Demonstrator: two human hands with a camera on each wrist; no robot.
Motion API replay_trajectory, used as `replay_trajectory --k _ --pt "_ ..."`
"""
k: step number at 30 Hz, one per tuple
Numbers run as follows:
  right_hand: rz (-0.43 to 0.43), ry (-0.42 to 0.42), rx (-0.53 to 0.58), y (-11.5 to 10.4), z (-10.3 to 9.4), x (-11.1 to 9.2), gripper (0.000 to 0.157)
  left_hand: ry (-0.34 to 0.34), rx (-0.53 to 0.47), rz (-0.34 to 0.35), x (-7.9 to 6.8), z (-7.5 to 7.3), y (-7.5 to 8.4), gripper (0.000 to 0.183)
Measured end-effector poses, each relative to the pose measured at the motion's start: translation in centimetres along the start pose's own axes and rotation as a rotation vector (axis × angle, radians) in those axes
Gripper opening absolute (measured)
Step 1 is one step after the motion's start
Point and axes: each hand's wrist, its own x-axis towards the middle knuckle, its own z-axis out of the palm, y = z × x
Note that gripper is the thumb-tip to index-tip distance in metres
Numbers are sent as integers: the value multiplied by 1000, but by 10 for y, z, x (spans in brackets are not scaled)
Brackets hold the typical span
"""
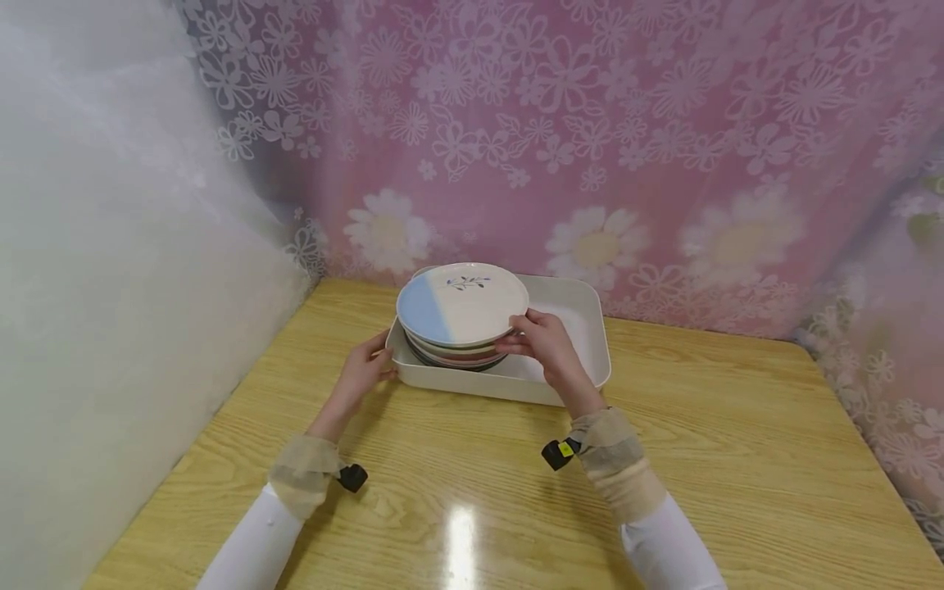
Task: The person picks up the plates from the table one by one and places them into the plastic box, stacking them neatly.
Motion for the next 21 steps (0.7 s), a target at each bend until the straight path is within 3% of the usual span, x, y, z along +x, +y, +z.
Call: replay_trajectory --k 6,11,17,21 --pt "4 42 -164 -4 1 2 44 3 15 0 0 1 0 49" --pt "6 42 -209 -4 1 3 30 7 26 0 1 1 -1 48" --pt "21 27 -190 0 -2 5 60 6 13 -4 1 1 -1 48" --pt "24 24 -214 2 -5 7 61 10 13 -3 1 1 -1 48"
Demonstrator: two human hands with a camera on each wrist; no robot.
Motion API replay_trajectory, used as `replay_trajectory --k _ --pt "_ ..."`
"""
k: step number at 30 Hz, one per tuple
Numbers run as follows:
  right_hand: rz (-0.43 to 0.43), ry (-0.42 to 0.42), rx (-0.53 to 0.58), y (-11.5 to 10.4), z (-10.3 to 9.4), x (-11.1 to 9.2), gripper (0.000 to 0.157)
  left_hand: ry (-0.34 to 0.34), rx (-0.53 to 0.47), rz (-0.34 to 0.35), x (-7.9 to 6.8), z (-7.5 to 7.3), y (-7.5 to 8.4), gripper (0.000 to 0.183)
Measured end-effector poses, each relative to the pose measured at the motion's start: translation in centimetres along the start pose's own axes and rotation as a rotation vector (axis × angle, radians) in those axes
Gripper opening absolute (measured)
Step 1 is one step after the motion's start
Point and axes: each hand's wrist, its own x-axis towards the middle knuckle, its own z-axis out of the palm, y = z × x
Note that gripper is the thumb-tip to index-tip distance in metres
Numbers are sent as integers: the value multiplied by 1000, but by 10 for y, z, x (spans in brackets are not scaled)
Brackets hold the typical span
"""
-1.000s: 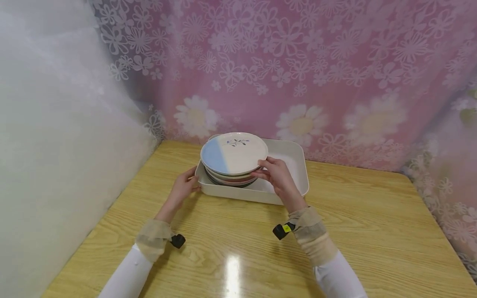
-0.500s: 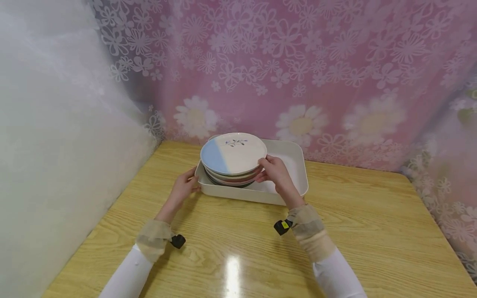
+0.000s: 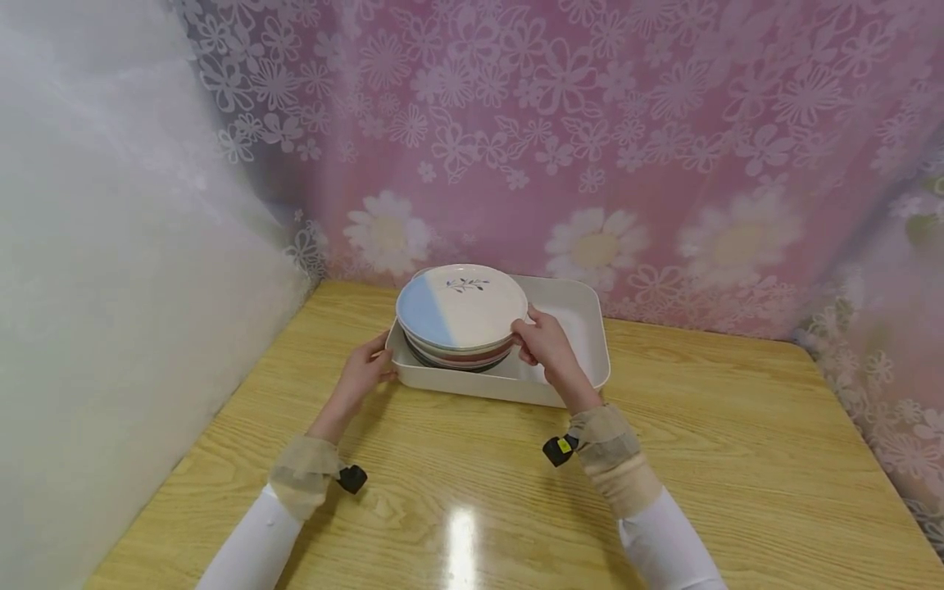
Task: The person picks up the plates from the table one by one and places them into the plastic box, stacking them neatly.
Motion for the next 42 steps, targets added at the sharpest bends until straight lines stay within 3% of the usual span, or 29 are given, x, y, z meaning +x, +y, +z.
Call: replay_trajectory --k 12,17,23,26,28,32,36,42 --pt "24 8 -84 4 -8 -1 71 -34 -16 4 0 1 -1 48" --pt "34 16 -69 9 -14 -4 80 -35 -11 8 4 5 0 48" --pt "1 32 -52 14 -16 -10 80 -19 -5 9 11 8 -1 48" --pt "5 42 -50 17 -18 -14 79 9 111 42 14 9 -1 48" --pt "-3 53 -75 19 -20 -18 75 37 239 82 16 8 -1 47" --pt "-47 83 -155 23 -23 -28 54 78 439 147 17 6 0 48" --pt "-100 130 -242 21 -22 -39 42 97 521 183 13 4 7 53" --pt "-221 262 -473 20 -17 -58 43 92 608 269 -5 15 28 69"
